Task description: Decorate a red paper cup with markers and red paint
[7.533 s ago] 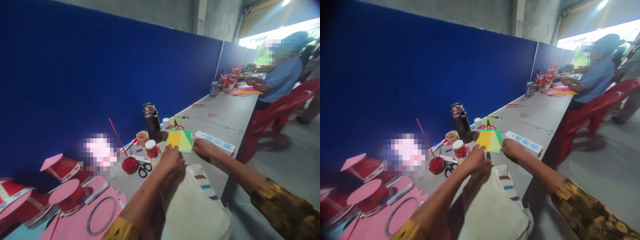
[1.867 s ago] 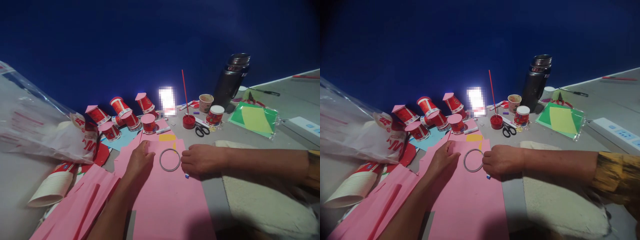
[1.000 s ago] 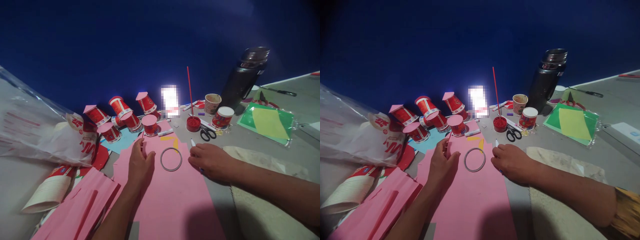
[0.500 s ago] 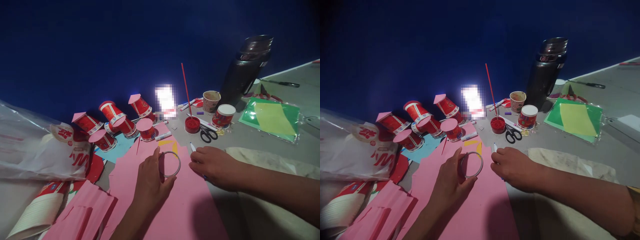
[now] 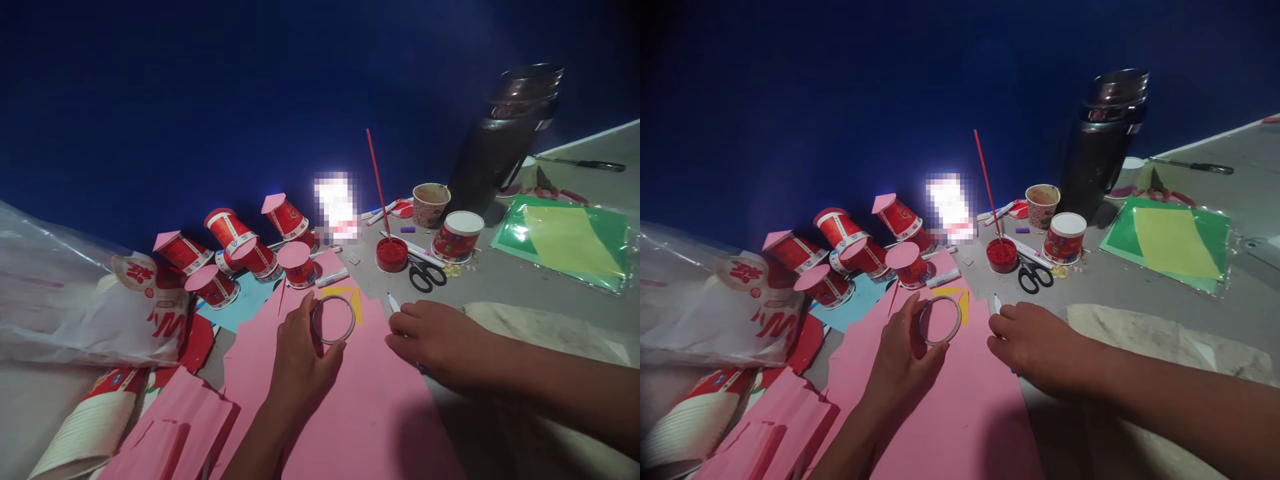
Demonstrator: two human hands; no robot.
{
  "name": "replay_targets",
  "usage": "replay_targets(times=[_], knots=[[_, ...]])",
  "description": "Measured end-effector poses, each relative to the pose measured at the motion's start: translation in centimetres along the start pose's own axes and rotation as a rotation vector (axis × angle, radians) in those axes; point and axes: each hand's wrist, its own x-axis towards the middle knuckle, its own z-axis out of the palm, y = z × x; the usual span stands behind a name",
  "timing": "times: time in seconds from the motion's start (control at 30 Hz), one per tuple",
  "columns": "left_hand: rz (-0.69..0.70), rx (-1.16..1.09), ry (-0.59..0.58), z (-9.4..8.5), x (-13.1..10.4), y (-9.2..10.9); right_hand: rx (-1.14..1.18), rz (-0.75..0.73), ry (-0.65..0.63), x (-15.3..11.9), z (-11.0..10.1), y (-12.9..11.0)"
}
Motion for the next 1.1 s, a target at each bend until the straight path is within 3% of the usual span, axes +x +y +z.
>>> replay_targets(times=[0.2, 0.37, 0.57, 0.83, 1.1], knots=[[0.014, 0.036, -0.034, 0.1, -0.4, -0.4, -0.007, 0.011, 0.091, -0.1, 0.2, -0.1], [0.081, 0.013, 0.021, 0.6, -0.8, -1.1, -0.052, -0.023, 0.188, -0.2, 1.2, 0.2], [0.055, 0.0, 0.026, 0.9, -1.1, -1.5, -0.097, -0.036, 0.289, -0.2, 2.0, 0.7], [0.051, -0.005, -0.004, 0.3, -0.8, -1.2, -0.061, 0.169, 0.22, -0.2, 0.5, 1.1], [-0.078, 0.07, -0.203, -0.5, -0.6, 0.0, -0.059, 0.171, 0.11, 0.1, -0.5, 0.2]])
